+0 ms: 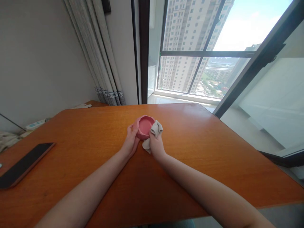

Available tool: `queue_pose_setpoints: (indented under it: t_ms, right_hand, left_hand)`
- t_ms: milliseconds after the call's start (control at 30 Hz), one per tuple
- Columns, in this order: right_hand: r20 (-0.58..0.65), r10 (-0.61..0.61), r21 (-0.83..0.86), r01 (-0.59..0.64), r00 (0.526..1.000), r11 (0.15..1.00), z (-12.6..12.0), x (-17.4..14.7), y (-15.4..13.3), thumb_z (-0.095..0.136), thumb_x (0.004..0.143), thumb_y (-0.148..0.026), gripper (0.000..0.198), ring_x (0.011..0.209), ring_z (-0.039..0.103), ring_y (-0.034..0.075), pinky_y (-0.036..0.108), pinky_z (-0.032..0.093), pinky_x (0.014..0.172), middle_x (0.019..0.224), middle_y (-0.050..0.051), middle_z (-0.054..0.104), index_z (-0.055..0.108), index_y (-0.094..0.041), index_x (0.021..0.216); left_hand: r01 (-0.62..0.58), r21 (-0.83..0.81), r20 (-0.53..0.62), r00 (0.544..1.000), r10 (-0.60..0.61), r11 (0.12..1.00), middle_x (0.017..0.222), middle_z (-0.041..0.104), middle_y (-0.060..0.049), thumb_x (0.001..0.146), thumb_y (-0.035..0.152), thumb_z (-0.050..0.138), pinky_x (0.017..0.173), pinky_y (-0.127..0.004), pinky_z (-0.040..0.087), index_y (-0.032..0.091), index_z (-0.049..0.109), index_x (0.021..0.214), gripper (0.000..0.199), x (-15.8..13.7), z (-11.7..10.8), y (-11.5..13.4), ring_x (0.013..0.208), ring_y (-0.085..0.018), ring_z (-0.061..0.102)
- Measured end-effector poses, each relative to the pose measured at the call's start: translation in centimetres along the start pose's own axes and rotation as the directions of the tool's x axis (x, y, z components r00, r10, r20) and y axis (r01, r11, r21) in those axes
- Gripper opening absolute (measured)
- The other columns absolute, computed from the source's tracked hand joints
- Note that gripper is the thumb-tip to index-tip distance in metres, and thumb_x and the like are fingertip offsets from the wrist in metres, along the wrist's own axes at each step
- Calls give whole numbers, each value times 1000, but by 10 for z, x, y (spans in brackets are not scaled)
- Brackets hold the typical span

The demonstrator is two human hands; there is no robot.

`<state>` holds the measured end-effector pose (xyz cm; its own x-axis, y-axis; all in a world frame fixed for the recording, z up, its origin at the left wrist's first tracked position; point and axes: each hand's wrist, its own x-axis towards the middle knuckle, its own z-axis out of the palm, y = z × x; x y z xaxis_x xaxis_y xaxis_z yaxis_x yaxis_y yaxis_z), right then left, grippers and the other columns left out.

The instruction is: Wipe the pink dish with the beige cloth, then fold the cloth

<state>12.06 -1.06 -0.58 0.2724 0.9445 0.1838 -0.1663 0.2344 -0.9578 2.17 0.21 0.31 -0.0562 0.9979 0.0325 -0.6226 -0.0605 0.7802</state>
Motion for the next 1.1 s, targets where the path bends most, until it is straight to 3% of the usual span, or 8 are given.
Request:
queue_pose_setpoints:
  t_ms: [67,200,367,500,600,800,933,1100]
  right_hand:
    - [5,-23,-41,23,1000,999,-11,16,-6,50,83,-43,60,133,34,19,36,24,112,143,6,39,37,-21,138]
    - [175,-125,-58,137,977,989,-19,30,-12,51,83,-43,51,129,39,20,35,26,111,139,5,46,49,-21,129]
    - [129,-54,-20,57,990,998,-1,2,2,49,84,-41,62,129,40,21,38,29,110,142,6,42,33,-21,140]
    - [90,-52,15,51,995,999,8,-13,7,49,84,-41,68,130,38,20,37,29,110,145,7,36,24,-21,143]
    - [55,-128,-24,130,990,991,-2,1,0,49,84,-43,58,131,37,20,38,26,111,141,7,41,37,-22,138]
    - [283,-170,-69,197,944,978,-26,38,-10,53,82,-43,43,119,49,22,40,31,108,127,5,57,57,-22,119]
    - [122,-118,0,119,985,993,-7,11,-4,48,85,-42,53,127,41,21,42,25,111,138,5,47,42,-23,134]
    - [79,-136,-2,136,988,991,7,-13,4,49,84,-39,64,135,30,21,41,23,113,149,7,28,28,-23,142]
  left_hand:
    - [42,54,27,999,-44,998,119,56,-5,75,37,67,81,-33,52,26,44,114,47,-3,1,0,101,-17,58]
    - [93,127,-18,996,-91,988,131,50,-4,74,34,67,79,-34,54,31,44,122,53,-5,2,-1,108,-21,55]
    - [2,49,-77,997,2,999,122,55,-6,77,31,64,83,-33,53,24,51,114,40,-1,0,-4,104,-19,57]
    - [-19,19,-40,999,20,1000,122,56,-4,76,30,65,84,-32,52,27,49,118,45,0,0,-2,102,-17,57]
    - [10,17,40,999,-11,1000,123,56,-5,78,35,64,86,-31,51,25,50,120,45,-3,1,1,105,-18,57]
    - [124,76,0,992,-124,989,118,60,-6,76,37,65,85,-33,52,21,57,112,40,-4,1,1,104,-20,58]
    - [38,-37,-60,997,-40,999,116,61,-5,80,38,61,91,-33,49,20,56,111,36,0,2,2,106,-19,58]
    - [32,-49,-63,997,-35,998,114,61,-7,78,36,62,86,-35,52,21,52,112,39,2,-2,5,98,-18,61]
